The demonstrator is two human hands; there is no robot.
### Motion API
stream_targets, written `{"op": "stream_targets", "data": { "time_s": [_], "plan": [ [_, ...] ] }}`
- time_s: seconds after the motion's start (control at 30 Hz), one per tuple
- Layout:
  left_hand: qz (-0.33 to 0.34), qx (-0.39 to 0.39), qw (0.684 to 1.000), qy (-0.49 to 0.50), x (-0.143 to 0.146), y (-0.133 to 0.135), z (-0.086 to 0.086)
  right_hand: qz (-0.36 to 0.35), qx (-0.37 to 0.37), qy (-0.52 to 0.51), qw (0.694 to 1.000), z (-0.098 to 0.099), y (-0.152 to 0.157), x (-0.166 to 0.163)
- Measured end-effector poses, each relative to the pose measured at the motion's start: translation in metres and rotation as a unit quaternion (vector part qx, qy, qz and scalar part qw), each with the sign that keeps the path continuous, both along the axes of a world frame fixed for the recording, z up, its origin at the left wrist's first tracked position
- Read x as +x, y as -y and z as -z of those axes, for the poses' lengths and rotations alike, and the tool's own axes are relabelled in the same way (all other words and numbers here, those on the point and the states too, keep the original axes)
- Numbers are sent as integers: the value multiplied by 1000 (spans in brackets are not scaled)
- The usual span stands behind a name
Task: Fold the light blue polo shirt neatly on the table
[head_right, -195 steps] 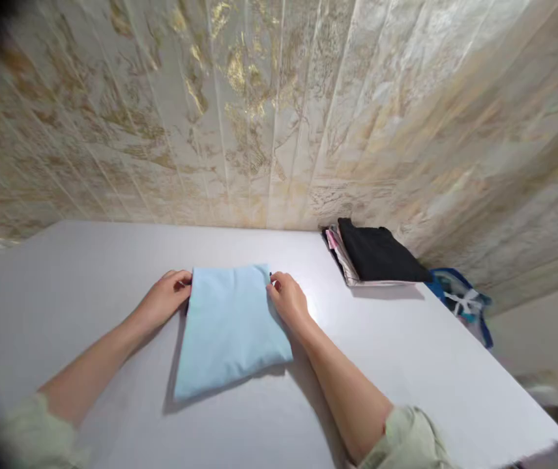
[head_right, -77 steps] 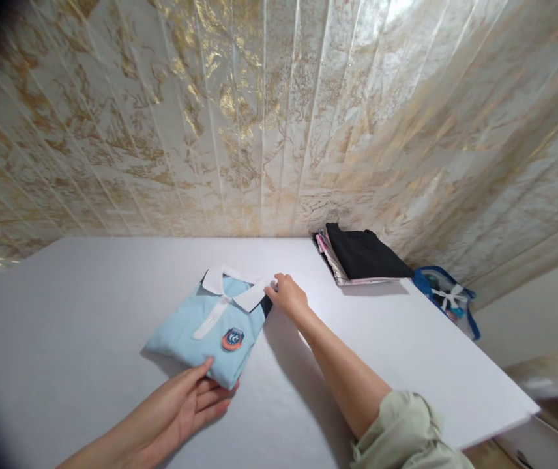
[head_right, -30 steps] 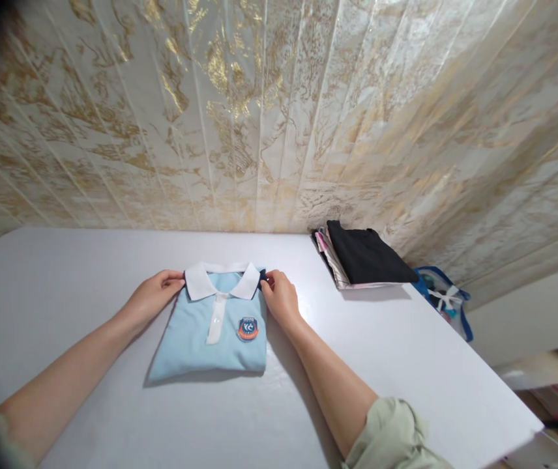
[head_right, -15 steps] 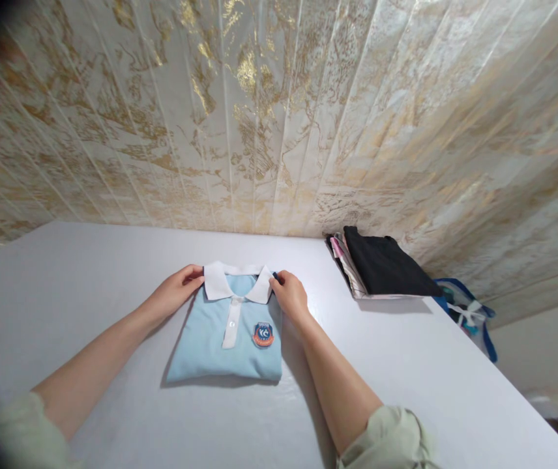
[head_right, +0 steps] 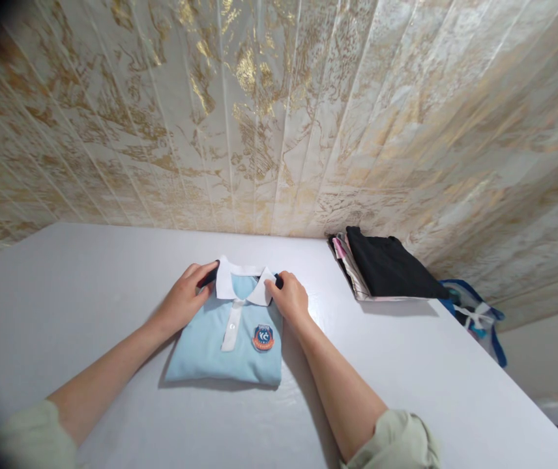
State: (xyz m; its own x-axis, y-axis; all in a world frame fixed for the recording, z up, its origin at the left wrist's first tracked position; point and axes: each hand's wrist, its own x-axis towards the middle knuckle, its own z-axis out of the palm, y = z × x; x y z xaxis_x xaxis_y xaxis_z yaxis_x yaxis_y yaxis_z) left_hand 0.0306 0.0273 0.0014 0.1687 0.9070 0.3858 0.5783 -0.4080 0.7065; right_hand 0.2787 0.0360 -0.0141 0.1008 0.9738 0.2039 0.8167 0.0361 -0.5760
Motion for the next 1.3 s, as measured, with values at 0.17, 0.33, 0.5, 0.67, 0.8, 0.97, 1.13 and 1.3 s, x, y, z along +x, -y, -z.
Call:
{"op": "stream_targets", "data": {
  "time_s": [0.17, 0.33, 0.5, 0.67, 0.8, 0.97, 1.13, 1.3],
  "plan": [
    [-29, -21, 999, -6, -4, -4, 6, 13, 13, -22, 1000, 1, -2, 3],
    [-58, -120, 983, 122, -11, -14, 18, 0, 8, -18, 1000, 4, -2, 4],
    [-90, -166, 966, 176, -14, -19, 20, -18, 68, -55, 996, -7, 2, 9],
    [-76, -150, 963, 211, -7, -18, 19, -125, 101, -63, 985, -40, -8, -16],
    [-75, -76, 979, 176, -1, -10, 11, -217, 66, -67, 971, -52, -35, -65],
    [-56, -40, 986, 153, -1, -3, 6, -331, -26, -99, 938, -37, -61, -98],
    [-89, -103, 980, 145, -3, -10, 16, -296, 21, -174, 939, -26, -59, -90],
    [-70, -123, 990, 28, -1, -9, 17, -278, 53, -170, 944, -21, -56, -86]
  ]
}}
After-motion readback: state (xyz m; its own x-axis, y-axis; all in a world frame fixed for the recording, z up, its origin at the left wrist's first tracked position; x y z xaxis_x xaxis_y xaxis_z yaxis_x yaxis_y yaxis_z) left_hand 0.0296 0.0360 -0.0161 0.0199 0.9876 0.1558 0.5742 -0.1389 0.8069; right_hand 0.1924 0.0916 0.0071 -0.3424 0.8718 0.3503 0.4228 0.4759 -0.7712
